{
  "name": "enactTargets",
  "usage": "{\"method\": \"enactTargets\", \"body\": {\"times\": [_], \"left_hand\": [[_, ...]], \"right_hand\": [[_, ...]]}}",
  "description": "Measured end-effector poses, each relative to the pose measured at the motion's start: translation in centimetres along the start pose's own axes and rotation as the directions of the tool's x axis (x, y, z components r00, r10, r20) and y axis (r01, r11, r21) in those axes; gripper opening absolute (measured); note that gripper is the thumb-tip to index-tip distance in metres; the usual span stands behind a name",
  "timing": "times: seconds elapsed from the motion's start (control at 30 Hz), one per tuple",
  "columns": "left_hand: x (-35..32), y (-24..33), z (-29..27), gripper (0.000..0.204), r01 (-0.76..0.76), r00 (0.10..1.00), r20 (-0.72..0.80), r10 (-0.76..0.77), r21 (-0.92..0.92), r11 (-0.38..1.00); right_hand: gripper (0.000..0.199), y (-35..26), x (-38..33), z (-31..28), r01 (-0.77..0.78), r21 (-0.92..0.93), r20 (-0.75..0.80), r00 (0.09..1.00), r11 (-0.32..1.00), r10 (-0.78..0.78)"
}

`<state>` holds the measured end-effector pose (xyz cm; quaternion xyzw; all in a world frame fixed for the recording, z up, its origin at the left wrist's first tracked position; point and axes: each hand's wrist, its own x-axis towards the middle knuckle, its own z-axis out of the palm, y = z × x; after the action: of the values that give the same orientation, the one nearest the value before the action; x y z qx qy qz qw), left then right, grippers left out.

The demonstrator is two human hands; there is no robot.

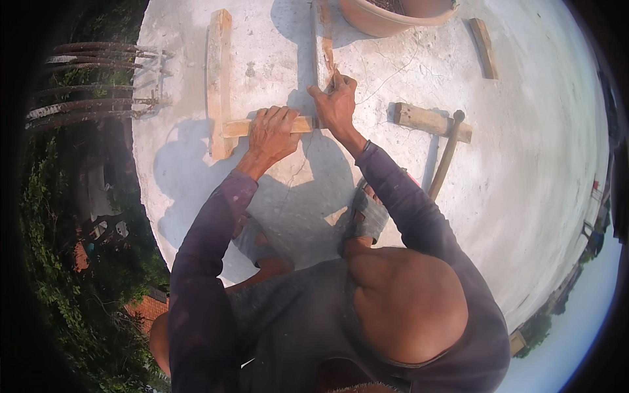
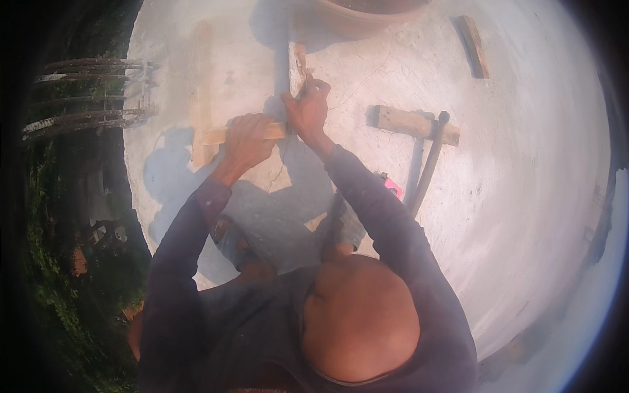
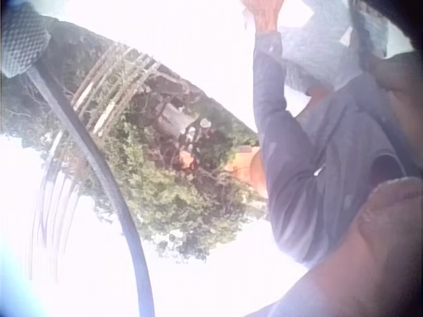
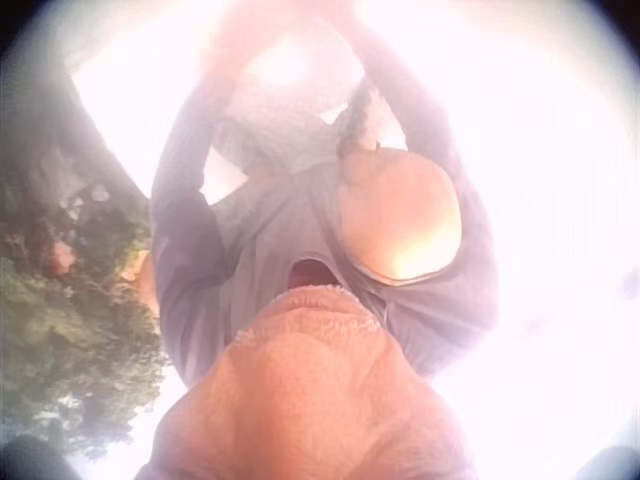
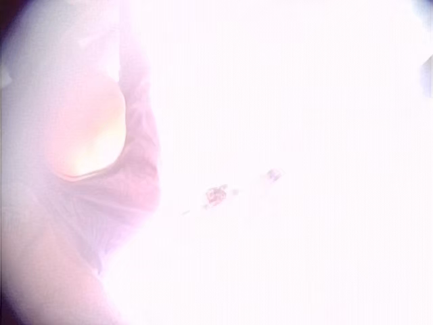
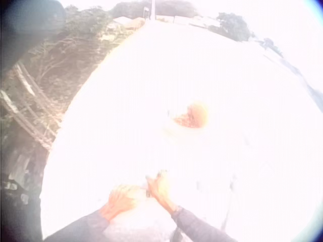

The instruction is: The person assembles a small wooden frame on a concrete rooftop. They measure and align wooden planks, then hammer nails to join them. The person repeatedly measures and adjusts the frame, then places it around a vertical metal rebar structure.

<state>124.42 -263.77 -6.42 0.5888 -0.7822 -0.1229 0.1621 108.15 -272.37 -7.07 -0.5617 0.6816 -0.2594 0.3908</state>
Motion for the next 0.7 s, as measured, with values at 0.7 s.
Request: {"method": "enactTargets", "body": {"times": [0.7], "left_hand": [[0.7,0.5,-3.7,0.039,-0.037,0.999,-0.019,0.036,-0.044,0.998]], "right_hand": [[0.087,0.7,2.1,0.1,-0.381,0.752,0.399,0.913,0.537,0.088]]}}
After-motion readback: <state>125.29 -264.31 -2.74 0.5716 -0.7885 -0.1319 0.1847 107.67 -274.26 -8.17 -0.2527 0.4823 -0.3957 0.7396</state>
